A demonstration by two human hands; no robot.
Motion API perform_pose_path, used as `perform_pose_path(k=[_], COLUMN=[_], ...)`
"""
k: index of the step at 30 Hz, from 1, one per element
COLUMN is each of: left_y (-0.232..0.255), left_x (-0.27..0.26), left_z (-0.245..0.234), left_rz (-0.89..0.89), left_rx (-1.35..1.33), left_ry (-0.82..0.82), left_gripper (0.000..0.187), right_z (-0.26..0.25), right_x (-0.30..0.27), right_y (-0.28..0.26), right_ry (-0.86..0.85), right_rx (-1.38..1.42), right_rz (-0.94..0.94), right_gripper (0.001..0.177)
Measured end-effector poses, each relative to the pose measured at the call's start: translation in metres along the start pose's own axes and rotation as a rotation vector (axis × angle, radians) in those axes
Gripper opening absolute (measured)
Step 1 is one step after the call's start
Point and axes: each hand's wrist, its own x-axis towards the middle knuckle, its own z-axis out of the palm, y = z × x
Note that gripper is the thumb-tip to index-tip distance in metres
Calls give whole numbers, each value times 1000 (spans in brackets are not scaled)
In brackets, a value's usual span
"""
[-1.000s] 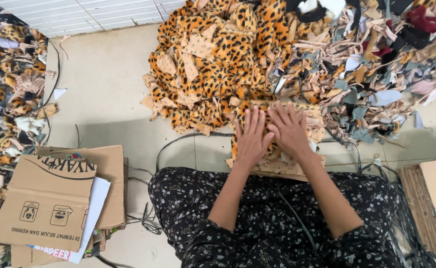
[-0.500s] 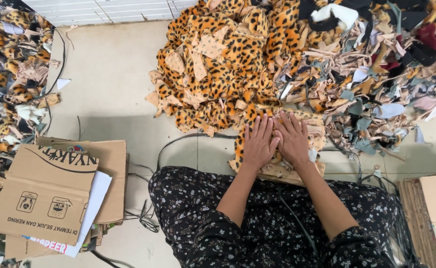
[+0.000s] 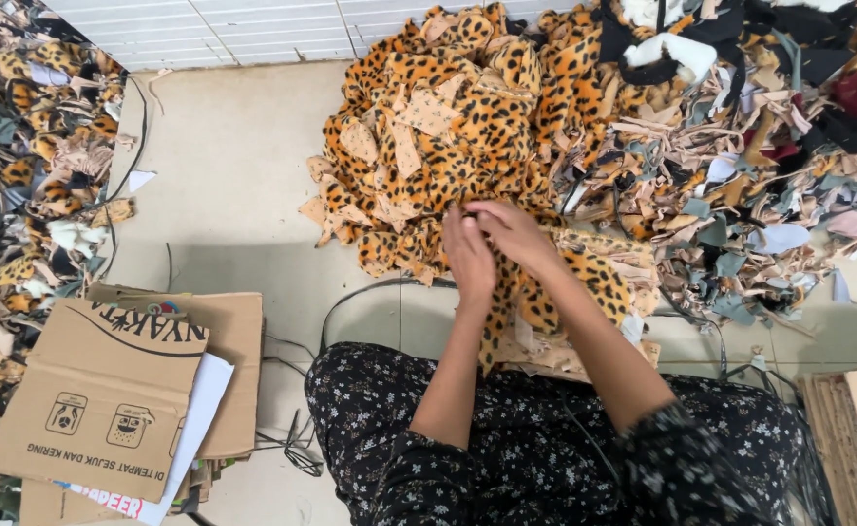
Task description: The person sorts through a large pile of leopard-print scrap fabric by hand, picking up individual pieces, smoothing them out, and placing them onto cardboard sheets or into boxes.
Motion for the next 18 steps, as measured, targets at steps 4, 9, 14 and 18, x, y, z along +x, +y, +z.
perform_pose_path(k=[4, 9, 14, 18], left_y=[-27, -28, 38, 3], left_x=[25, 35, 30, 51], left_z=[-15, -29, -53, -30], left_rz=[-249, -499, -625, -697], left_rx=[-95, -406, -925, -1294], left_ry=[7, -42, -73, -101], left_gripper=[72, 84, 89, 89], right_z=[37, 72, 49, 21], right_x=[20, 67, -1, -38], right_y=[-42, 0, -27, -17], right_ry=[-21, 144, 183, 90], right_rx=[225, 384, 494, 438], right_rz=[170, 207, 187, 99], right_gripper=[34, 32, 24, 28])
